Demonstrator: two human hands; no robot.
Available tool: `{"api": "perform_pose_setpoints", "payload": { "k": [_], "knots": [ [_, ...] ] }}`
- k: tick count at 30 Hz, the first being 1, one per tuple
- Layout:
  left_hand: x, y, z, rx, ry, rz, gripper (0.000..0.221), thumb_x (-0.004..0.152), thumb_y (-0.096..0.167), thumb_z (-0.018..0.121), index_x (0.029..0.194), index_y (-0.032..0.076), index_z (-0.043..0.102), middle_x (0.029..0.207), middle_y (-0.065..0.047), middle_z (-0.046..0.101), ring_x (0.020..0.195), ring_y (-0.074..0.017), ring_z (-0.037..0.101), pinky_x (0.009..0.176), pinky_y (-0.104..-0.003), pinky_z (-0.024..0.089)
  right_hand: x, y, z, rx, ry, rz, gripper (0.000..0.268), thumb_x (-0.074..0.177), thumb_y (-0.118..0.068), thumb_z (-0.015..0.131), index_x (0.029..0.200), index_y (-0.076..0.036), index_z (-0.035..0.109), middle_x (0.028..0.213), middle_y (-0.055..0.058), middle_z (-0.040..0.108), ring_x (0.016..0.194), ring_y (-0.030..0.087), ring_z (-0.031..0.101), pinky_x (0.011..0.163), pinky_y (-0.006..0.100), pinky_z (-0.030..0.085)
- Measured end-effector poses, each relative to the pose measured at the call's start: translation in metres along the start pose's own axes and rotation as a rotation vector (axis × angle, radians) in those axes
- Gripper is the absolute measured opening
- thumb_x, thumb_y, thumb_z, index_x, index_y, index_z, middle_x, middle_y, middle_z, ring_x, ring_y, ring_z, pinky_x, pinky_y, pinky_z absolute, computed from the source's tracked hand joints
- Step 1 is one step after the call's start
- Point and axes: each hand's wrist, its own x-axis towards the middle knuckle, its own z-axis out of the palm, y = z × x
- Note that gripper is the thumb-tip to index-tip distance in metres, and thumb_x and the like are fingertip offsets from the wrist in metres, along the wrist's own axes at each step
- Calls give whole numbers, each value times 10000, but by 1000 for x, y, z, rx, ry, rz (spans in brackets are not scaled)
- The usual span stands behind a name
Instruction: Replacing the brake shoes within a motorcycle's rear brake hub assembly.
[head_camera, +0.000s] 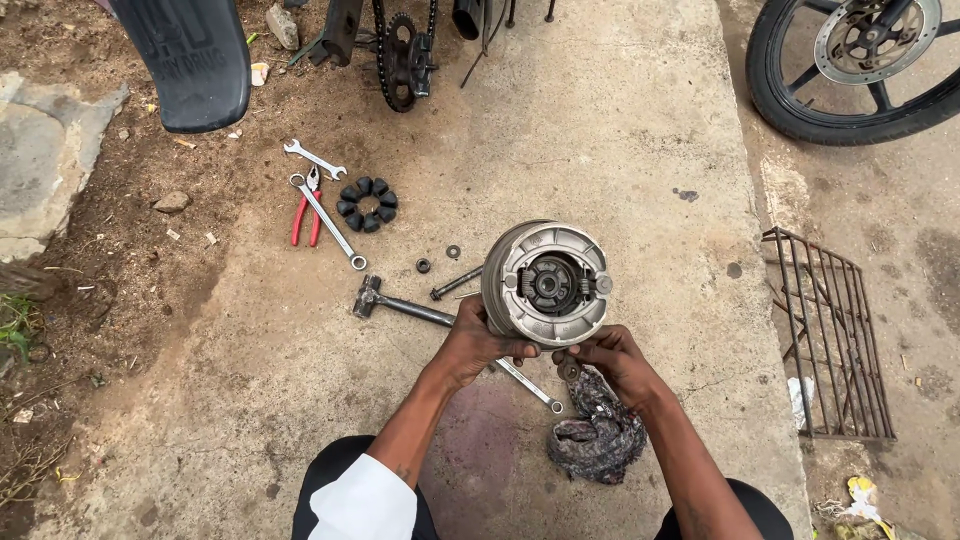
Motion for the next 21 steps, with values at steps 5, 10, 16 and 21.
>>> {"api": "perform_pose_setpoints", "payload": {
  "k": [5,10,16,21],
  "knots": [
    [0,-4,2,-103,-56,4,546,621,90,948,1112,21,720,1056,-101,775,926,-180,777,724,-311,669,5,24,-1,27,-89,-109,165,863,49,697,989,-18,779,976,123,808,869,190,741,806,384,623],
    [5,-10,-4,-79,-119,14,572,621,53,946,1142,10,714,1090,-86,771,1002,-152,770,827,-277,656,-3,18,11,-86,14,-131,224,800,90,722,967,-49,776,977,88,808,880,157,742,817,352,638],
    [14,-20,-23,-136,-97,-147,422,750,-104,823,1152,-84,693,925,-193,755,725,-199,751,558,-279,653,-15,-3,28,-178,54,-130,169,787,26,783,917,-78,810,940,79,825,833,140,750,791,334,651],
    [12,-11,-26,-147,-91,-211,659,708,-169,782,1314,-109,529,949,-160,742,675,-180,730,479,-263,615,-18,-14,35,-240,40,-128,185,769,-11,822,948,-59,815,953,92,826,780,130,714,693,317,599]
  ]
}}
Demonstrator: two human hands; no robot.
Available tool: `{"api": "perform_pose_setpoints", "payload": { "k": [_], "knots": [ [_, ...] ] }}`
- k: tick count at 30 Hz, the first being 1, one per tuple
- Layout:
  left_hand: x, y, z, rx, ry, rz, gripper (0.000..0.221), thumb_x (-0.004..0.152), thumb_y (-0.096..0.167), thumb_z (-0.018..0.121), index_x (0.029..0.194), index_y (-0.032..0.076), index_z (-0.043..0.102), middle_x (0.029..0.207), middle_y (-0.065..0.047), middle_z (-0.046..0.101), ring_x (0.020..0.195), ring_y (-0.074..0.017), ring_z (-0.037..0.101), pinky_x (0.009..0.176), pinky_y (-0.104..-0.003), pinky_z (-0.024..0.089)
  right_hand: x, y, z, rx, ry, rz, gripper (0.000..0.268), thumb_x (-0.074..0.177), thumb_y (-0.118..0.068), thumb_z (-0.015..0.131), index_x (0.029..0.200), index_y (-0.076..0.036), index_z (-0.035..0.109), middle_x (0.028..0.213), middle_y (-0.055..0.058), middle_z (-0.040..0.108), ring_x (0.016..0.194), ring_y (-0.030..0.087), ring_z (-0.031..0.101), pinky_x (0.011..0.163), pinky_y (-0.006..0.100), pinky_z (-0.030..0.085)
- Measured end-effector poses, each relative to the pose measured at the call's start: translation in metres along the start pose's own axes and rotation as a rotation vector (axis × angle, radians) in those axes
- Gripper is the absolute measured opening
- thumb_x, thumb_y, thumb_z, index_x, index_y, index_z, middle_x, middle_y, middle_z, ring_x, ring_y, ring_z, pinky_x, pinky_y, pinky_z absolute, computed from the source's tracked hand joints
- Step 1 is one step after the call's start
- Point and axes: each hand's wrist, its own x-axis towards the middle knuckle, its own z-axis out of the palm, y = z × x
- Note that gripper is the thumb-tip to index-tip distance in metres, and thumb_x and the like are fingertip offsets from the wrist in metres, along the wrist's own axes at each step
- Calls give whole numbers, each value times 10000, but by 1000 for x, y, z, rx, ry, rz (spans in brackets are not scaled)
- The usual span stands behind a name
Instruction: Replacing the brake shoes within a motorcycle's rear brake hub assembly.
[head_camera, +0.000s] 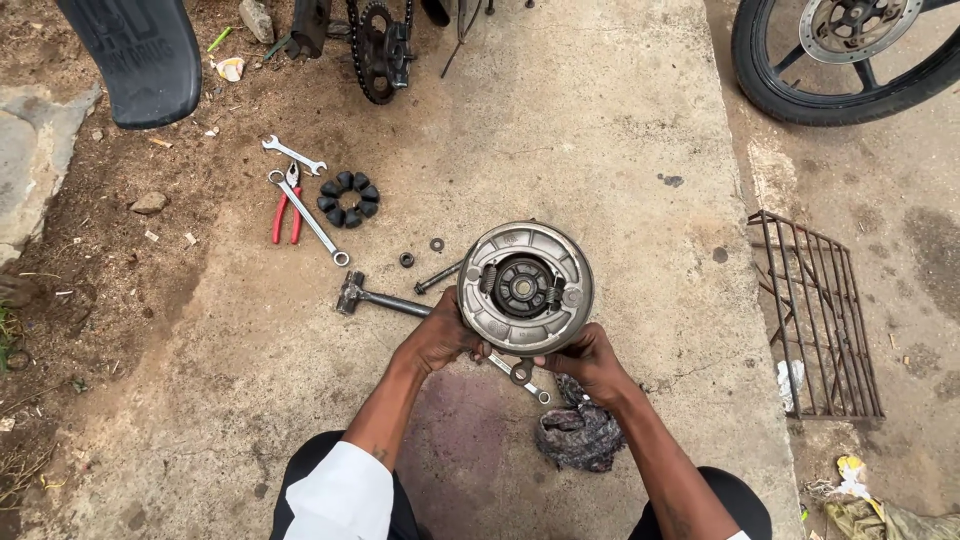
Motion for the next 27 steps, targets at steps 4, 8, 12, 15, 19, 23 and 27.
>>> {"api": "perform_pose_setpoints", "payload": {
  "k": [4,8,12,15,19,23,27],
  "knots": [
    [-4,4,-1,71,34,-35,743,697,-194,757,1333,-19,416,929,-180,719,663,-206,734,452,-272,607,0,8,-9,121,-94,-12,223,720,32,781,930,-44,784,888,100,821,783,179,789,788,344,677],
    [-9,10,6,117,12,-35,859,660,-210,746,1363,87,352,943,-165,702,635,-199,717,438,-269,597,2,21,-15,299,-142,-23,371,579,95,616,915,15,750,797,143,779,727,221,749,695,371,639],
    [-12,11,3,198,-33,-10,641,677,-81,869,1269,-54,622,964,-219,754,706,-225,753,505,-295,624,6,25,-12,338,-55,32,514,571,127,570,1045,-7,716,849,155,780,736,256,760,691,398,638],
    [-18,17,14,178,-83,221,722,541,54,959,1199,42,661,1122,-42,747,1014,-115,751,779,-289,652,11,42,-13,310,-90,12,344,798,123,611,1129,64,689,1049,215,765,897,333,754,811,517,648],
    [-12,5,13,359,49,52,655,531,105,970,1127,-1,716,998,-112,786,887,-244,755,680,-362,661,12,41,-6,137,78,138,522,818,86,607,1317,-62,578,1321,129,673,1277,221,608,1134,405,428],
    [-12,-1,21,318,0,144,666,523,146,976,1130,48,723,1099,-83,786,1026,-195,768,868,-348,637,11,34,5,-135,58,199,477,870,-64,681,1339,-42,596,1386,134,641,1312,259,575,1164,462,438],
    [-16,3,26,287,-37,130,634,548,150,972,1122,32,729,1102,-99,784,1031,-209,766,899,-362,685,13,41,3,-7,-13,154,510,864,-122,702,1355,-42,589,1418,142,615,1353,242,546,1176,450,416]
  ]
}}
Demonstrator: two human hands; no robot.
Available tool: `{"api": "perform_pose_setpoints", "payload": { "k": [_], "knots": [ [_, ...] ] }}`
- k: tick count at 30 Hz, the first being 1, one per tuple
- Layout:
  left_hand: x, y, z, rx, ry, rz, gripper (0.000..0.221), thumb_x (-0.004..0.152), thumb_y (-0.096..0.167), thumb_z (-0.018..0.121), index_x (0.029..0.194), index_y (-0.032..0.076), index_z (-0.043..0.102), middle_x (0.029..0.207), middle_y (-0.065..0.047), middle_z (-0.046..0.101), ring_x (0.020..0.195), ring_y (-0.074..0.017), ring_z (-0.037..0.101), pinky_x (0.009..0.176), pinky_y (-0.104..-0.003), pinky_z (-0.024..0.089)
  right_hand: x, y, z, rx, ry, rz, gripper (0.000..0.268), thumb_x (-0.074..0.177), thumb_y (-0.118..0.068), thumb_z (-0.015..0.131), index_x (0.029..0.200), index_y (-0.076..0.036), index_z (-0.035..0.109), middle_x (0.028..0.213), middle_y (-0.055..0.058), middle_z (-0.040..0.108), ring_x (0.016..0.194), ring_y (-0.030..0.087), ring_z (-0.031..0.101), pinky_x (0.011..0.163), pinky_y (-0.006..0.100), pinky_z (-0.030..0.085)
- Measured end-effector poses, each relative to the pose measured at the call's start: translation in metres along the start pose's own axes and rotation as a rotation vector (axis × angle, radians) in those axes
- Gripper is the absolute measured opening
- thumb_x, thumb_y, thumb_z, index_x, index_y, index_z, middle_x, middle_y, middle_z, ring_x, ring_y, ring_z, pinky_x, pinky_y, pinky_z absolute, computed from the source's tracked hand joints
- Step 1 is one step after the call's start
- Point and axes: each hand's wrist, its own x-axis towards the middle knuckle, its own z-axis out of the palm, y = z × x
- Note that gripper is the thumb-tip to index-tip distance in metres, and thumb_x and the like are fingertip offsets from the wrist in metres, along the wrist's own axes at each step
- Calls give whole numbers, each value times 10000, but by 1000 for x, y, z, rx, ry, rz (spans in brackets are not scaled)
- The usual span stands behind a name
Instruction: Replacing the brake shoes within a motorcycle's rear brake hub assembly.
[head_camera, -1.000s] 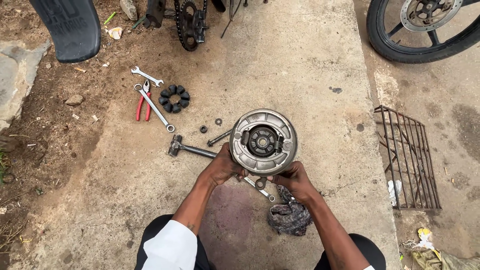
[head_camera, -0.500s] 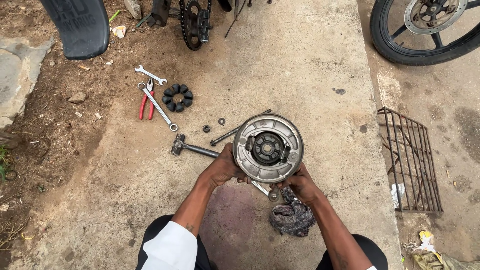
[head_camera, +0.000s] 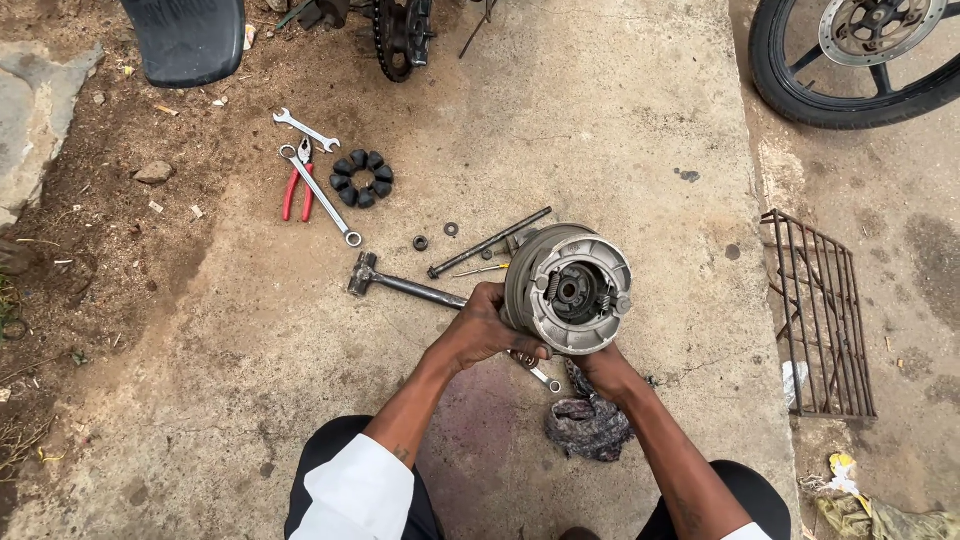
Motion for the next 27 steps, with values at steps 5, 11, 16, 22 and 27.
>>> {"api": "perform_pose_setpoints", "payload": {
  "k": [5,11,16,22,27],
  "knots": [
    [6,-5,-10,-87,54,36,559,592,127,972,1083,19,729,1011,-95,777,891,-172,751,702,-303,628,-2,-13,-10,-83,21,25,442,824,-129,740,1240,-39,619,1171,148,715,1085,249,688,990,442,576],
    [19,-16,-23,-220,26,-1,491,644,86,961,1055,-25,717,912,-122,764,714,-185,696,500,-279,575,-6,-30,-10,-99,10,-33,264,807,-120,812,1007,11,699,832,118,771,780,234,760,789,411,678],
    [13,5,-19,-50,33,42,623,524,119,965,1090,42,717,1075,-59,776,1040,-161,744,885,-332,620,-6,-20,-9,-203,0,0,169,864,-117,748,995,-13,720,845,121,772,773,246,751,776,456,667],
    [1,7,-3,181,56,62,655,512,224,980,1088,25,740,1104,-96,785,1051,-211,756,959,-381,602,4,0,-3,-215,28,108,378,911,-78,566,1283,-112,624,1291,98,681,1225,199,633,1103,425,481],
    [-5,-7,16,317,126,120,678,529,306,986,1097,28,741,1071,-106,793,1004,-218,776,945,-393,633,12,17,-4,-216,9,66,401,932,-168,652,1316,-57,621,1332,123,671,1236,233,626,1088,421,520]
  ]
}}
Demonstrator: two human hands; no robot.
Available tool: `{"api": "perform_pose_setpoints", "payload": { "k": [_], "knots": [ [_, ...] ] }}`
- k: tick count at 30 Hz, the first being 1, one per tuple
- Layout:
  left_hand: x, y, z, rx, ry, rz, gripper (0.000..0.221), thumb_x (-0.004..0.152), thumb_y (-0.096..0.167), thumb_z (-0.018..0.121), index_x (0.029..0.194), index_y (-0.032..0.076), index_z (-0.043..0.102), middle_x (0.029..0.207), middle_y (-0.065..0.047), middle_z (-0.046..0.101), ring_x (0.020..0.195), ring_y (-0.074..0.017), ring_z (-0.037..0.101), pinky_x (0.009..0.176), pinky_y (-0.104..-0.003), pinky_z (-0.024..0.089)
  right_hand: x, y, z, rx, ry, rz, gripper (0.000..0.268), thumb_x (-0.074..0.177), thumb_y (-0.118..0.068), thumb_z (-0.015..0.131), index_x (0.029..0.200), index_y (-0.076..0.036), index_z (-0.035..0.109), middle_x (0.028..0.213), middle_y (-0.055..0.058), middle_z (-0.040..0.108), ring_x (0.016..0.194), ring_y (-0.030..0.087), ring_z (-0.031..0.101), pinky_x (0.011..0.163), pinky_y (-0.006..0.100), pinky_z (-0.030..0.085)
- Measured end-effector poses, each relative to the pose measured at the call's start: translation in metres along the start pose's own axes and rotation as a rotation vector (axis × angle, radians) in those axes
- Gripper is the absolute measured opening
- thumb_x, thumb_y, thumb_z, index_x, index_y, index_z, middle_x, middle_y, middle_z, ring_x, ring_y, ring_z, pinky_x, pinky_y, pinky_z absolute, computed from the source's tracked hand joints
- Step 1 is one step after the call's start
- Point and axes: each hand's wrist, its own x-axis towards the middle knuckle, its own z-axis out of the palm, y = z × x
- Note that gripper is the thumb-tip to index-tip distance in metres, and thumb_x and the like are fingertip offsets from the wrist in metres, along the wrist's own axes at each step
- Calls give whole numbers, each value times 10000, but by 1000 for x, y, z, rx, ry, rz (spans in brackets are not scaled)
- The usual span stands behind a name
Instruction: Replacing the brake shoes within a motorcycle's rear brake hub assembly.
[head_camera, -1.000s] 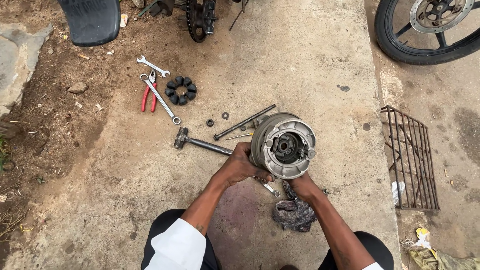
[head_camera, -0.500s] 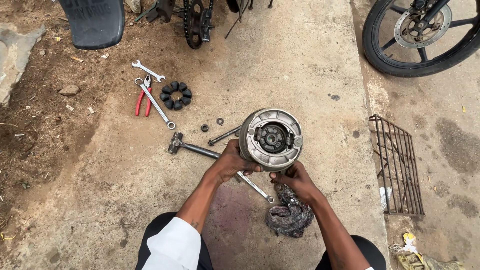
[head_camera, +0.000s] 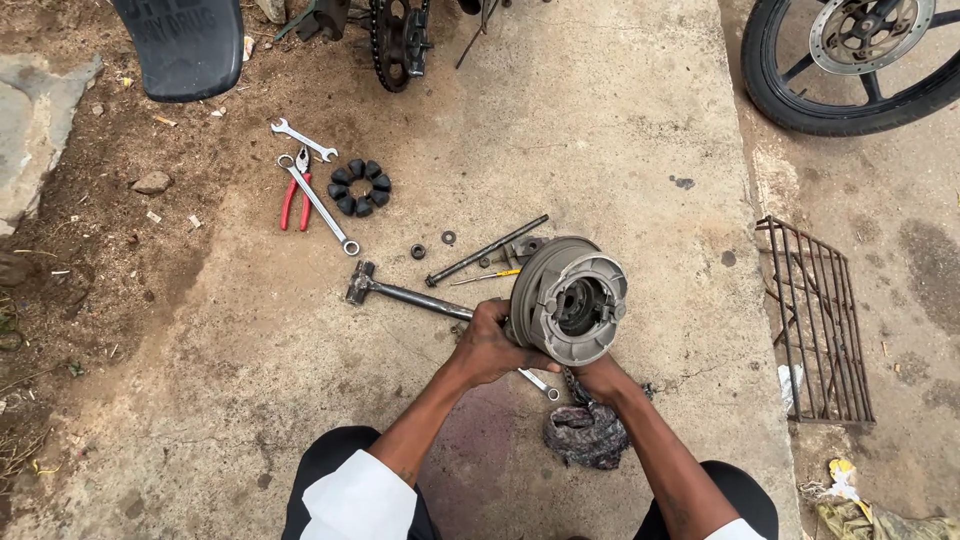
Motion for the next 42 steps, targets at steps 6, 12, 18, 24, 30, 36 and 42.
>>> {"api": "perform_pose_setpoints", "payload": {
  "k": [6,12,18,24,30,36,42],
  "knots": [
    [-4,-20,22,170,105,310,576,672,332,965,1114,45,732,1013,-86,794,907,-169,791,789,-312,682,14,30,-10,192,9,-152,394,905,-99,692,1286,-13,635,1240,112,701,1108,213,659,972,350,576],
    [-11,-9,36,247,264,468,472,679,285,947,1022,36,739,913,-81,770,806,-183,776,690,-325,649,33,49,-10,598,87,-197,276,954,-57,671,1202,62,651,1005,108,712,795,182,683,540,270,579],
    [-13,-12,38,91,227,383,418,788,270,891,1080,31,712,1027,-76,767,886,-171,785,725,-317,696,17,7,2,539,169,-11,331,907,-57,647,1219,53,630,1139,201,679,949,281,740,764,394,689],
    [-10,-23,41,152,292,429,420,794,258,886,1092,20,708,1017,-104,762,887,-186,780,753,-330,678,18,17,3,698,32,-28,498,829,37,674,1316,34,566,1257,224,643,1173,311,642,1038,419,589],
    [-11,-18,39,63,305,409,404,809,234,866,1114,24,705,1007,-102,769,888,-187,782,771,-326,671,22,40,9,929,-34,-22,627,854,49,665,1439,24,441,1298,262,597,1155,329,633,1008,393,572],
    [-6,-26,38,-39,336,307,468,731,239,925,1095,31,718,1045,-87,768,944,-179,776,796,-320,686,13,12,13,963,-4,-67,732,812,75,642,1447,-154,360,1334,179,570,1194,288,630,1052,369,551],
    [-2,-33,33,-196,329,196,459,710,254,940,1047,20,736,942,-87,802,882,-173,779,790,-307,669,15,11,1,557,74,-201,474,834,145,706,1293,95,599,1256,165,691,1199,266,653,1155,467,481]
  ]
}}
